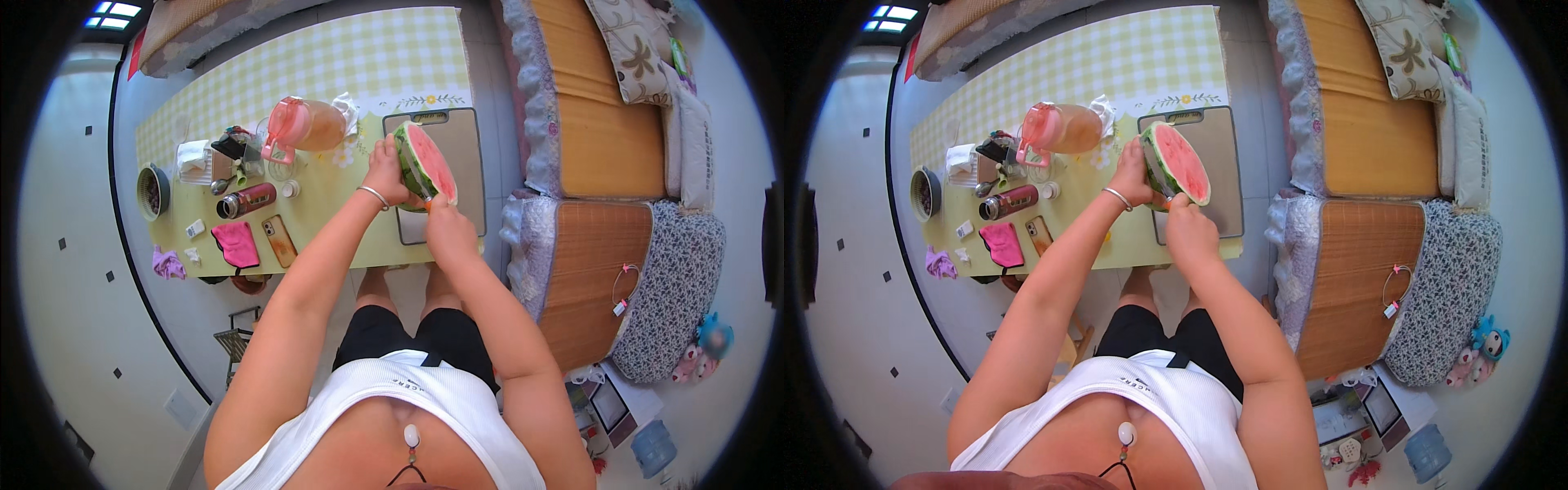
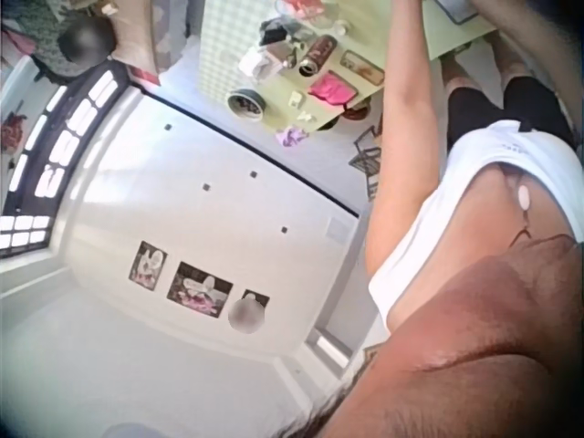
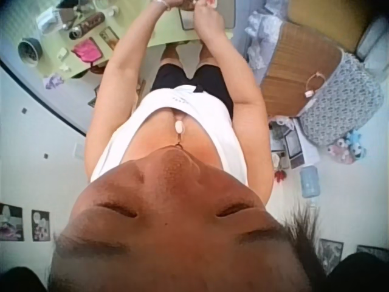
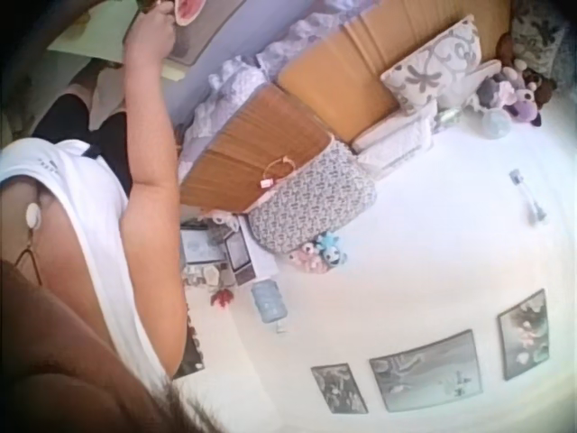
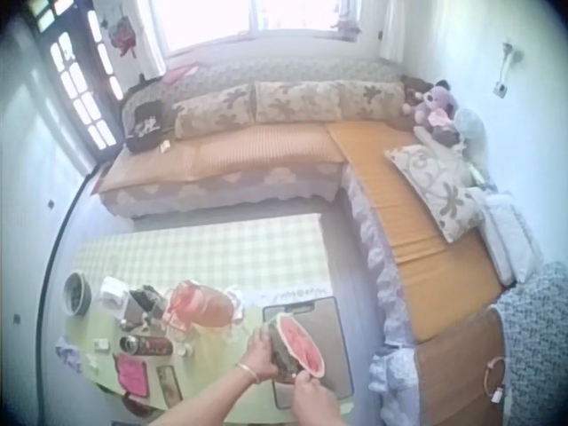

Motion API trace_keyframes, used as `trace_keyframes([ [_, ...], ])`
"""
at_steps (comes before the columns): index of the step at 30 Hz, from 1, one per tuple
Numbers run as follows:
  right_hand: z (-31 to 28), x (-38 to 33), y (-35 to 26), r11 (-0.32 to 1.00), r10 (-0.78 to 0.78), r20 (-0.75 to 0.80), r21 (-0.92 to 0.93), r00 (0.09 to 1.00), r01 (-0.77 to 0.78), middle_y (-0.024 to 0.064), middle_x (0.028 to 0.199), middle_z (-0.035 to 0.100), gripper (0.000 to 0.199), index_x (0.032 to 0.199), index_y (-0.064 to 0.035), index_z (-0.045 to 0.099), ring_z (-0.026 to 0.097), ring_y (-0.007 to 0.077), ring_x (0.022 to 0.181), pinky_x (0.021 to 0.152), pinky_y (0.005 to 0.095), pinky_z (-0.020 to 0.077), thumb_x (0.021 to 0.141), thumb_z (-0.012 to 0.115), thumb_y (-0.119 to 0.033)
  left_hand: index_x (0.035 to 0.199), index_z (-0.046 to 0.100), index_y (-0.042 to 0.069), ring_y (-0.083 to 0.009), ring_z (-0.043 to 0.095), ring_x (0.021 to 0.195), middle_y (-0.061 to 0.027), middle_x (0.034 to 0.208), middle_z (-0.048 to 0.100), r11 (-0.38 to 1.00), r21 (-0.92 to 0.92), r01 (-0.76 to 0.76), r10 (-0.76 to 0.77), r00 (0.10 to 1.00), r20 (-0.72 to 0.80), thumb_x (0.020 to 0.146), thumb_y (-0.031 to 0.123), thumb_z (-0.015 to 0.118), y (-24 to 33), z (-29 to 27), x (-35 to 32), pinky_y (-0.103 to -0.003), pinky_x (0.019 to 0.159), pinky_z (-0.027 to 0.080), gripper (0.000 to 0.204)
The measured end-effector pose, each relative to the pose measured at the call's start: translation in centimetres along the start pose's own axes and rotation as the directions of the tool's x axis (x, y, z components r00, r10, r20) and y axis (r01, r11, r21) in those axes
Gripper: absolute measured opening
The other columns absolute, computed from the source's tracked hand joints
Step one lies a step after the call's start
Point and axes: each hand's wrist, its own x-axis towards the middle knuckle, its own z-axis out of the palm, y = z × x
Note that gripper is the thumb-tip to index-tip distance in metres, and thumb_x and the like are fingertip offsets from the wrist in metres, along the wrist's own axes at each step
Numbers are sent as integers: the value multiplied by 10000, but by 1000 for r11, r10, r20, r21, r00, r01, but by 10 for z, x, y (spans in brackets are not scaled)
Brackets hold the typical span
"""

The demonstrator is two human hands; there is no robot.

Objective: The person cuts a watermelon in half on a cutting board, then scoops out portions of the flesh with a knife. They discard the rind into a bin and later walk to a storage area to retrieve a red mesh bag containing food items.

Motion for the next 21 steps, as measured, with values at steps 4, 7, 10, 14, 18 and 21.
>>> trace_keyframes([
  [4, 0, 22, -1, 999, -31, -40, -36, 999, 29, 212, 825, 658, 118, 936, 5, 467, 685, 341, 707, 606, 422, 563, 867, 511, -79, 1429, 85, -98, -495, 293, 1295, -329, 1392, 261, 999, 25, 22, -22, 1000, -9, 339, 326, 941, 4, 4, 2, -454, 1115, 276, 1449],
  [7, 8, 15, 6, 1000, 21, -6, -1, 1000, -21, 209, 816, 658, 115, 939, 5, 464, 684, 348, 727, 627, 434, 559, 867, 509, -72, 1430, 80, -102, -501, 270, 1314, -338, 1409, 241, 996, 78, 38, -38, 999, -2, 337, 332, 943, 4, 4, -1, -451, 1122, 263, 1459],
  [10, 5, 6, 4, 999, 50, 44, -14, 998, -49, 207, 817, 659, 109, 945, 5, 462, 681, 357, 742, 646, 444, 555, 877, 496, -73, 1434, 68, -103, -503, 240, 1335, -347, 1426, 221, 999, 31, 27, -28, 999, 28, 333, 345, 947, -1, 1, 0, -448, 1131, 245, 1478],
  [14, 2, 13, 11, 998, -8, 49, -64, 999, 11, 200, 817, 657, 112, 944, 3, 461, 682, 356, 742, 633, 439, 556, 901, 479, -99, 1435, 60, -104, -497, 230, 1345, -352, 1432, 216, 997, 28, 73, -75, 995, 69, 339, 339, 949, 12, -5, 2, -441, 1136, 234, 1479],
  [18, -6, -12, 9, 996, 67, 62, -55, 996, -64, 201, 819, 652, 109, 951, -1, 458, 679, 362, 730, 622, 439, 555, 903, 478, -96, 1430, 70, -104, -485, 263, 1330, -340, 1422, 238, 996, 65, 66, -69, 996, 57, 342, 330, 950, 14, -4, 0, -433, 1128, 256, 1465],
  [21, -7, -18, 12, 997, 73, 33, -40, 997, -72, 200, 811, 647, 109, 965, -5, 457, 672, 373, 718, 622, 448, 552, 905, 470, -94, 1427, 76, -103, -481, 282, 1319, -330, 1421, 246, 996, 38, 82, -85, 994, 75, 337, 326, 952, 17, -6, 5, -428, 1120, 276, 1463],
])
